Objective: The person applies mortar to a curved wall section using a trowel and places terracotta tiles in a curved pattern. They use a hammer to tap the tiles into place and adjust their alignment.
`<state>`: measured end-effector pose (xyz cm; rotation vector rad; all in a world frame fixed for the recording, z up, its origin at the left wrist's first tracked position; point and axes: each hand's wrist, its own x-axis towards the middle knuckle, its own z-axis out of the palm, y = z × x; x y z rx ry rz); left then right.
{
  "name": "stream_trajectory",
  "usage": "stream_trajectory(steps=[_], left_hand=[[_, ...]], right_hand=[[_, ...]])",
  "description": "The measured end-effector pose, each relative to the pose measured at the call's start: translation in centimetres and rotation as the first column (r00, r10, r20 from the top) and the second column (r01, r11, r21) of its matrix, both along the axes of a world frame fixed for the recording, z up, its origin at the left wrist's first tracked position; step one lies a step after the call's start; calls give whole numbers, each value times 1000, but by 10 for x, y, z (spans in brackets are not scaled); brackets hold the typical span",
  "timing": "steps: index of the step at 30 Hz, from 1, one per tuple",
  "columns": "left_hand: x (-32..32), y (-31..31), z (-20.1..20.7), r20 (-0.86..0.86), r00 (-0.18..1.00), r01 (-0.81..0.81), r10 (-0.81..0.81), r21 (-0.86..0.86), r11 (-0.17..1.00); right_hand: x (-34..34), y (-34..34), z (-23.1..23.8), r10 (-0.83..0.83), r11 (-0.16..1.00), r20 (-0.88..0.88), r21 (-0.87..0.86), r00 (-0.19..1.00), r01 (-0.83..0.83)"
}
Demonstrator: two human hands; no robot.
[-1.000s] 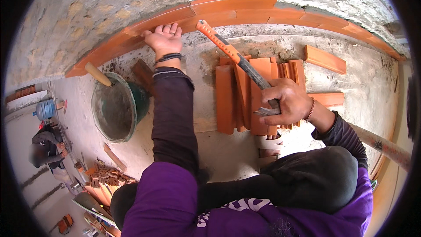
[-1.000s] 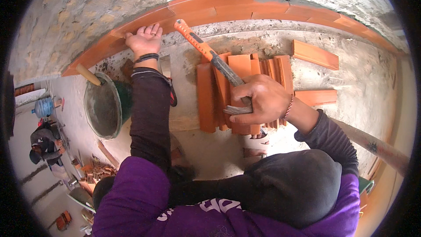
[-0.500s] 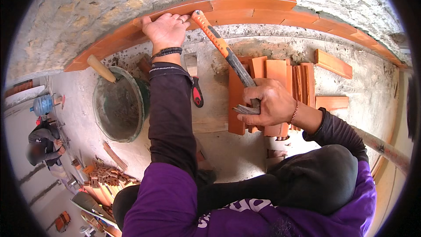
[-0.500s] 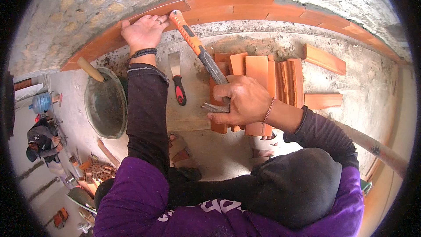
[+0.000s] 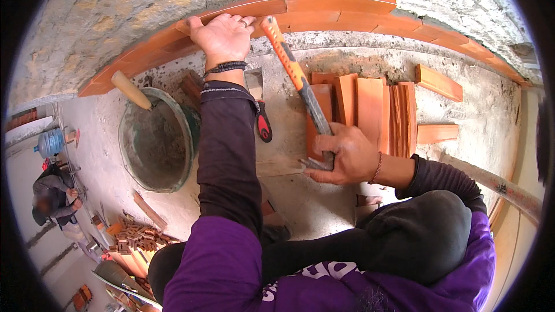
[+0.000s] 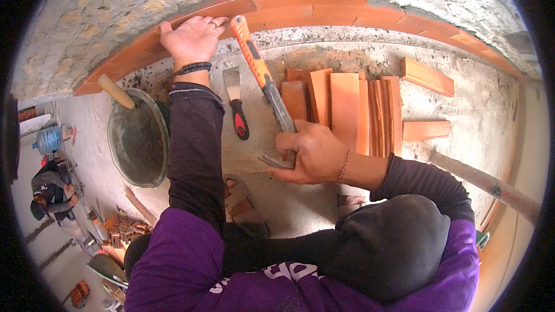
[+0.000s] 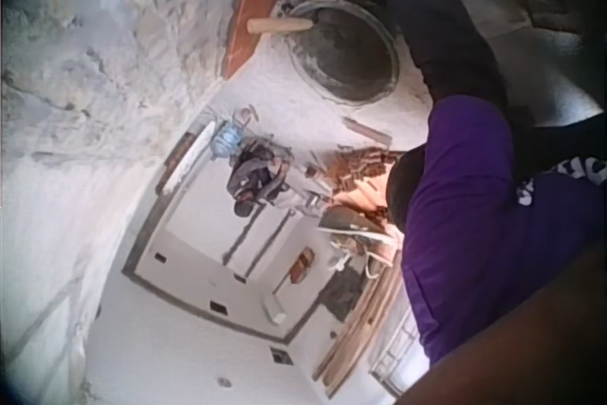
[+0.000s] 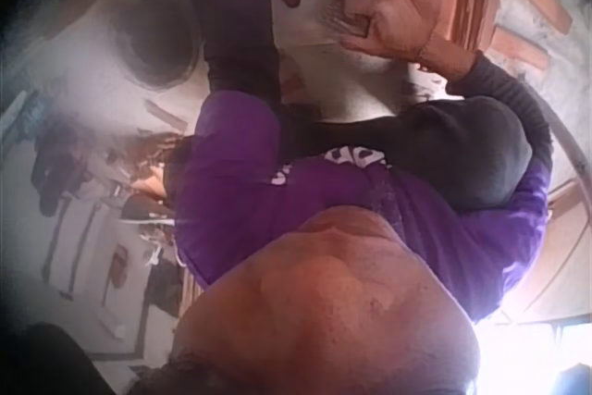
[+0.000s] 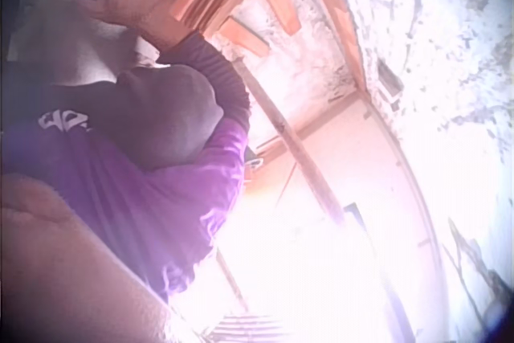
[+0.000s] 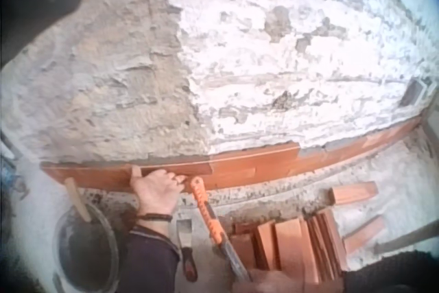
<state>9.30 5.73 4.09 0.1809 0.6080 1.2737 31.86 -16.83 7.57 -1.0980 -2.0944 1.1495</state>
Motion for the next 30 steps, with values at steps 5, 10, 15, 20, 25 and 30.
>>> stream_trajectory(steps=[5,10,15,20,25,30], left_hand=[[-1,-1,-2,44,999,10,-11,36,999],[-1,0,-5,53,999,11,-12,26,1000],[-2,1,-6,39,999,3,-5,48,999],[1,-1,-3,38,999,11,-13,40,999],[-2,0,-6,39,999,23,-26,70,997],[-1,1,-6,56,998,24,-28,72,997]], right_hand=[[-11,2,-5,-48,999,36,-24,998,49],[-16,0,-4,-65,998,48,28,997,64],[-17,5,-8,-67,998,-2,22,998,67],[-18,-4,-8,-63,997,-34,44,997,65],[-21,5,-10,-61,997,-21,39,998,61],[-24,-6,-7,-64,997,-117,22,991,67]])
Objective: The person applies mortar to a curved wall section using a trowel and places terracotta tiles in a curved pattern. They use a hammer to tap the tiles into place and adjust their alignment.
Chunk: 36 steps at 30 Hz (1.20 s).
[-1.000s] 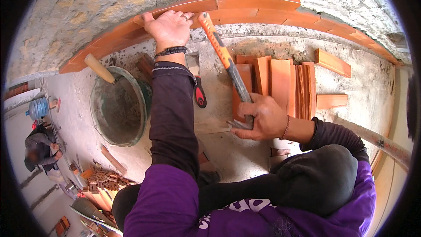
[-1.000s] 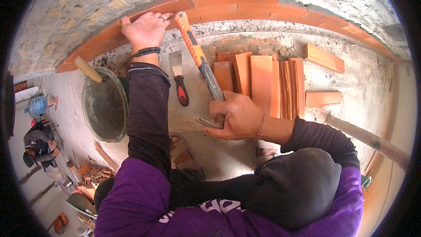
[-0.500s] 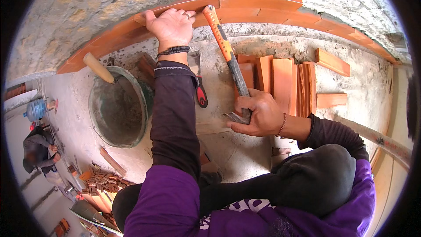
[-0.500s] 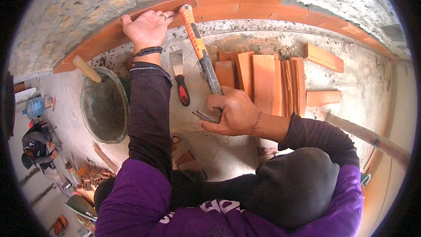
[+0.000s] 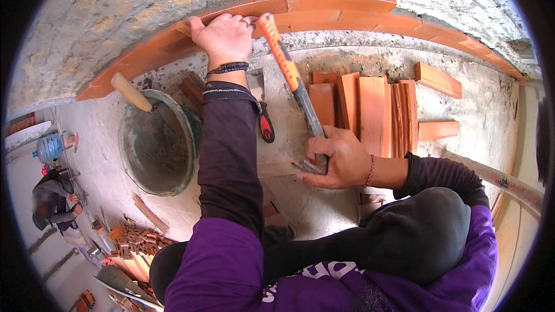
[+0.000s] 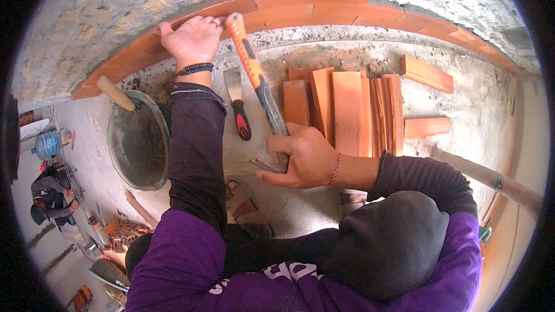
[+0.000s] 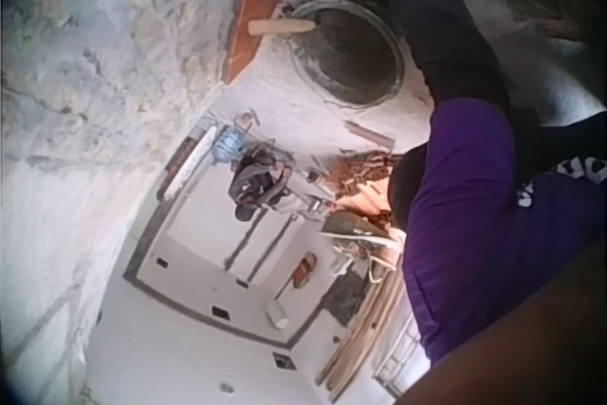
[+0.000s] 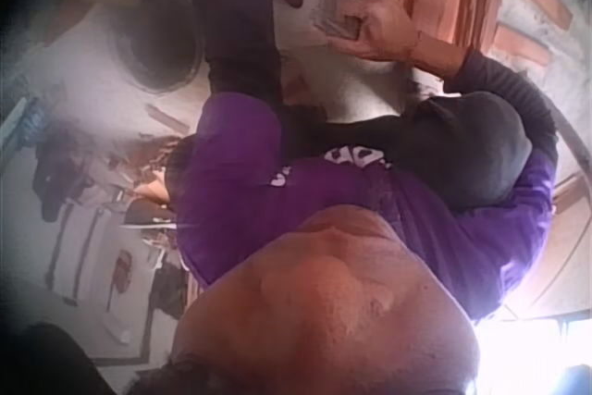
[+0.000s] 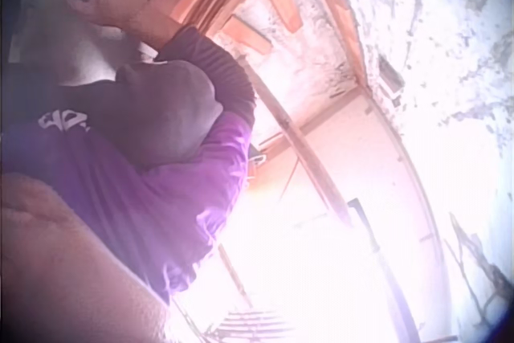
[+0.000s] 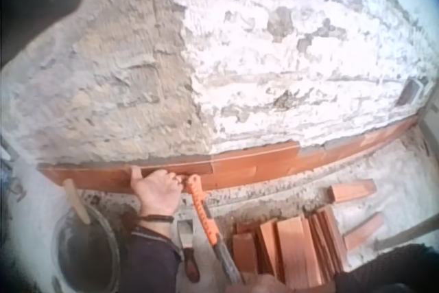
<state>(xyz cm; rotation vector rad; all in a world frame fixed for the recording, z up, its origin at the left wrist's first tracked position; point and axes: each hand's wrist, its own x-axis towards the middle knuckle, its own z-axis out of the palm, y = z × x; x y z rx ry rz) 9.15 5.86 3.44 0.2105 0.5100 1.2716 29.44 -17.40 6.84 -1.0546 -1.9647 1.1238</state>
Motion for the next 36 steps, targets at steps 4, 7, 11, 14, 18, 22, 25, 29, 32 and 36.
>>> stream_trajectory(steps=[4,7,11,14,18,22,25,29,32,36], left_hand=[[0,-2,3,-37,999,-11,10,-18,1000],[-5,0,-2,-14,1000,10,-10,-18,1000],[2,-2,0,-51,998,-33,32,-38,999],[0,-2,1,-5,1000,20,-20,-9,1000],[3,-6,4,-29,1000,-1,1,3,1000],[3,-2,-4,-56,998,-4,4,7,1000],[2,0,-6,-67,998,-9,10,10,1000],[5,0,-6,-73,997,-33,32,-7,999],[8,-4,-2,-99,994,-43,41,-20,999],[-1,-8,-9,-97,994,-50,47,-32,998]], right_hand=[[1,9,-5,-22,999,39,-44,999,24],[-1,13,-2,-21,999,67,-32,998,23],[0,7,0,-15,1000,43,4,999,15],[0,10,-7,-2,1000,50,-21,999,3],[-2,10,-5,-13,1000,95,27,995,10],[0,11,-1,-14,1000,48,-2,999,14],[-2,12,-7,2,1000,46,-10,999,-2],[-1,6,-3,18,1000,92,-17,996,-16],[-1,10,-8,6,998,59,-60,998,-2],[-3,14,-8,10,1000,80,-26,997,-8]])
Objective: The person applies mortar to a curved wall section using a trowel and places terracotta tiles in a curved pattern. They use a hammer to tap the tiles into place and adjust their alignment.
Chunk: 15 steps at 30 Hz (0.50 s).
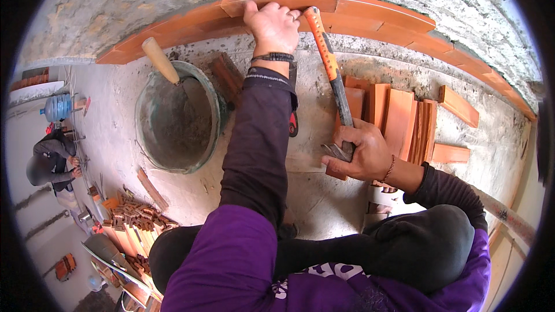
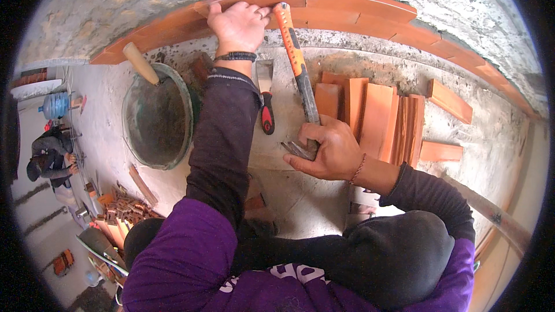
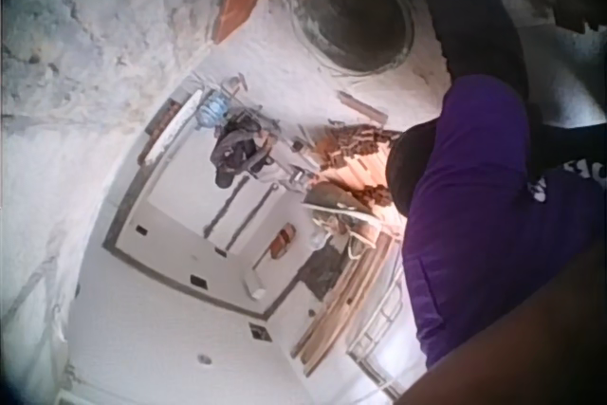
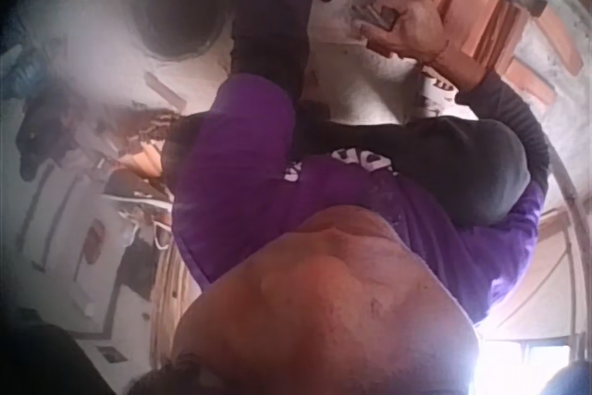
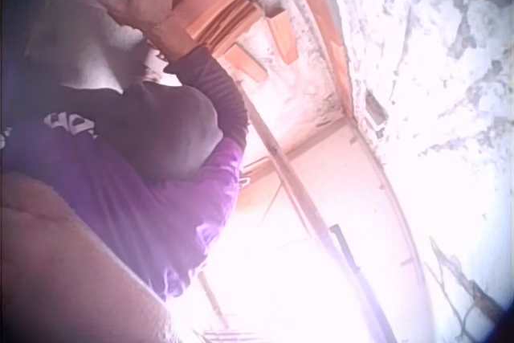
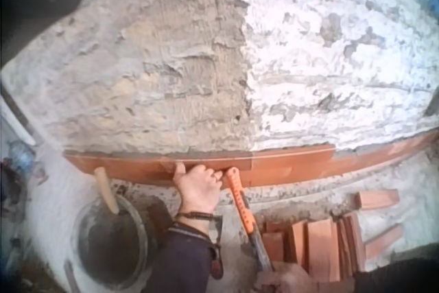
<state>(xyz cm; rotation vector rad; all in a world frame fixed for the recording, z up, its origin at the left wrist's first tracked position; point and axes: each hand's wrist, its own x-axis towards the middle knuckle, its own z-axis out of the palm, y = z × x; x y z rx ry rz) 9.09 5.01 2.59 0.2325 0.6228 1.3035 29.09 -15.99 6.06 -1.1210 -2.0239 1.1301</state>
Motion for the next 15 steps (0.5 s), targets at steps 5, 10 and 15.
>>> stream_trajectory(steps=[5,10,15], left_hand=[[-17,-10,-5,-92,937,-341,338,-22,940],[-30,-7,10,-70,965,-254,252,-13,967],[-38,-10,7,-119,975,-190,189,4,982]], right_hand=[[3,-10,-2,18,1000,-2,13,1000,-18],[2,-12,-4,50,998,-3,29,999,-50],[-3,6,-6,32,999,18,-3,999,-32]])
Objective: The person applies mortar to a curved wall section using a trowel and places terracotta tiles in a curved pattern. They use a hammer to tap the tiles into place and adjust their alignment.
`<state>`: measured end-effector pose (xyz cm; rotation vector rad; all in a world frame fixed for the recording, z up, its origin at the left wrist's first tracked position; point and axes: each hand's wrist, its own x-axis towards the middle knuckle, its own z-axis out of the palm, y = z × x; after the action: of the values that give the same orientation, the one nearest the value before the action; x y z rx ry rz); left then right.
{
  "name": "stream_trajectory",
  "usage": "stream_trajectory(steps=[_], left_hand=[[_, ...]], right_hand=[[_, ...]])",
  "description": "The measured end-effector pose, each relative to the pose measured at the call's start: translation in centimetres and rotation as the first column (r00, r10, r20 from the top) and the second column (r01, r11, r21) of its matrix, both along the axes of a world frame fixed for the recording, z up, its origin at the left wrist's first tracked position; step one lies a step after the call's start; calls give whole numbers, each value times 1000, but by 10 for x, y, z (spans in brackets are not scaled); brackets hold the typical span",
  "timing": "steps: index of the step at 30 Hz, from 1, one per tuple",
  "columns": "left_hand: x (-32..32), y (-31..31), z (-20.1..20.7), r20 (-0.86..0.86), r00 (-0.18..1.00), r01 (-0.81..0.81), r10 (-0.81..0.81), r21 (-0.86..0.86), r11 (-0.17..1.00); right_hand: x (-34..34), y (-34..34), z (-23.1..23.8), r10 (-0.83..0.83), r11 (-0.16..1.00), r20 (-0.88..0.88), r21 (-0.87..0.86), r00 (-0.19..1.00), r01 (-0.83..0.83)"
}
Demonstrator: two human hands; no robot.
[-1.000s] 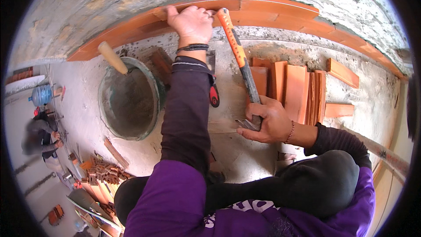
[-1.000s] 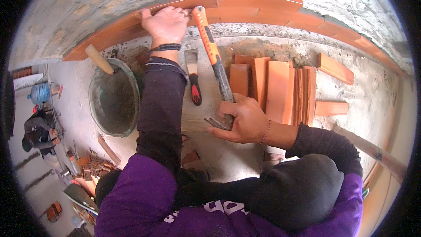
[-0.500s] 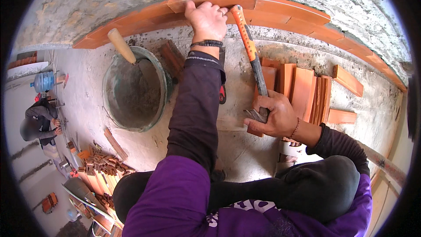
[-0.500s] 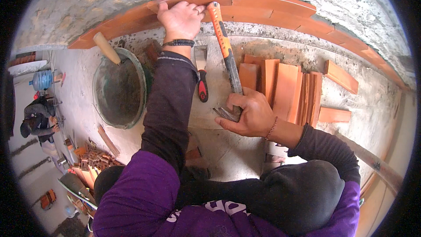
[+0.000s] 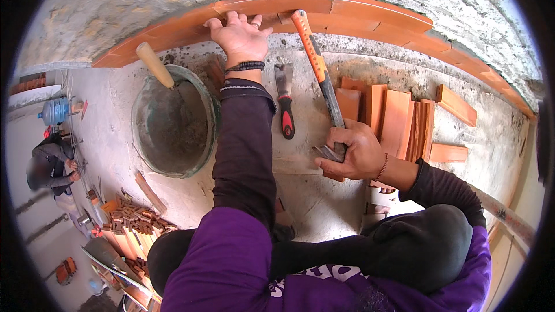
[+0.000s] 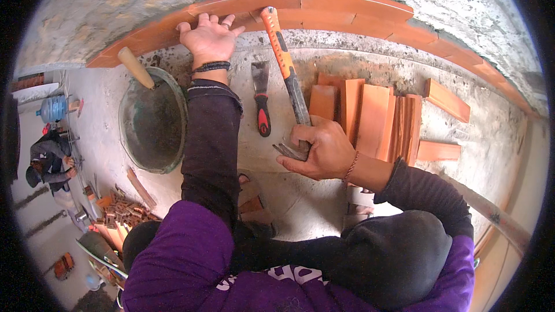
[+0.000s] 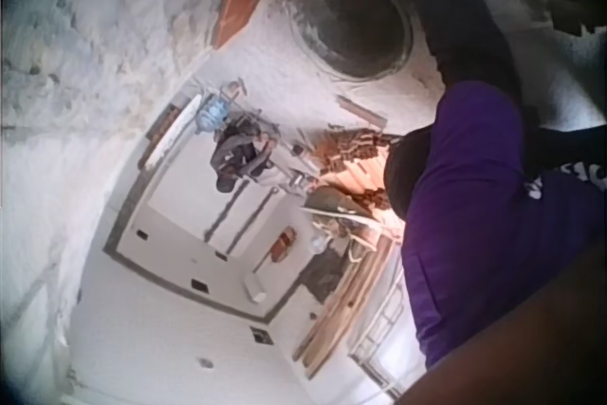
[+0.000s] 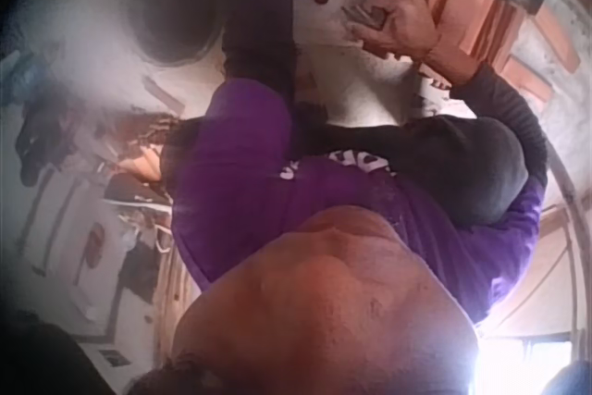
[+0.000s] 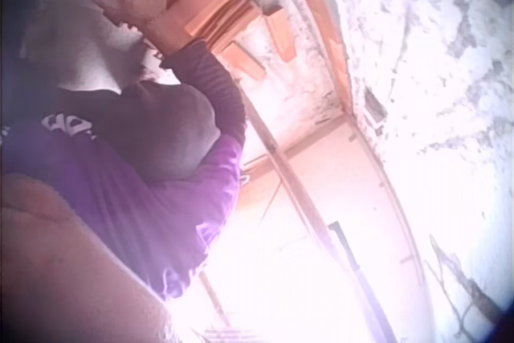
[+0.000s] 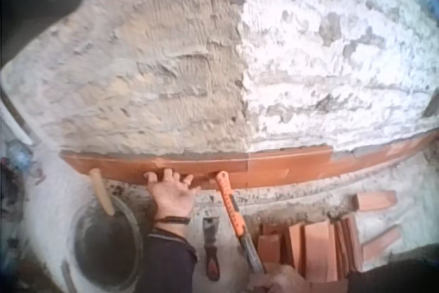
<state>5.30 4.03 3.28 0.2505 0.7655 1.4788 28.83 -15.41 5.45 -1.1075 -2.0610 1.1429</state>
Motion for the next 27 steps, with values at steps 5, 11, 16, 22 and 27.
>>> stream_trajectory(steps=[5,11,16,22,27], left_hand=[[-6,2,-1,8,999,47,-47,6,999],[-4,2,-1,-11,999,51,-51,0,999],[-1,0,3,-12,1000,16,-17,-45,999],[12,1,3,-81,996,-34,31,-40,999],[49,-3,-4,-108,992,-75,64,-102,992]], right_hand=[[-3,-5,0,-3,1000,-15,29,1000,4],[-7,-1,-1,6,998,4,62,1000,-6],[-5,-5,7,-19,999,0,38,1000,19],[4,-4,10,11,1000,28,-3,1000,-11],[35,-20,18,71,997,-25,16,997,-70]])
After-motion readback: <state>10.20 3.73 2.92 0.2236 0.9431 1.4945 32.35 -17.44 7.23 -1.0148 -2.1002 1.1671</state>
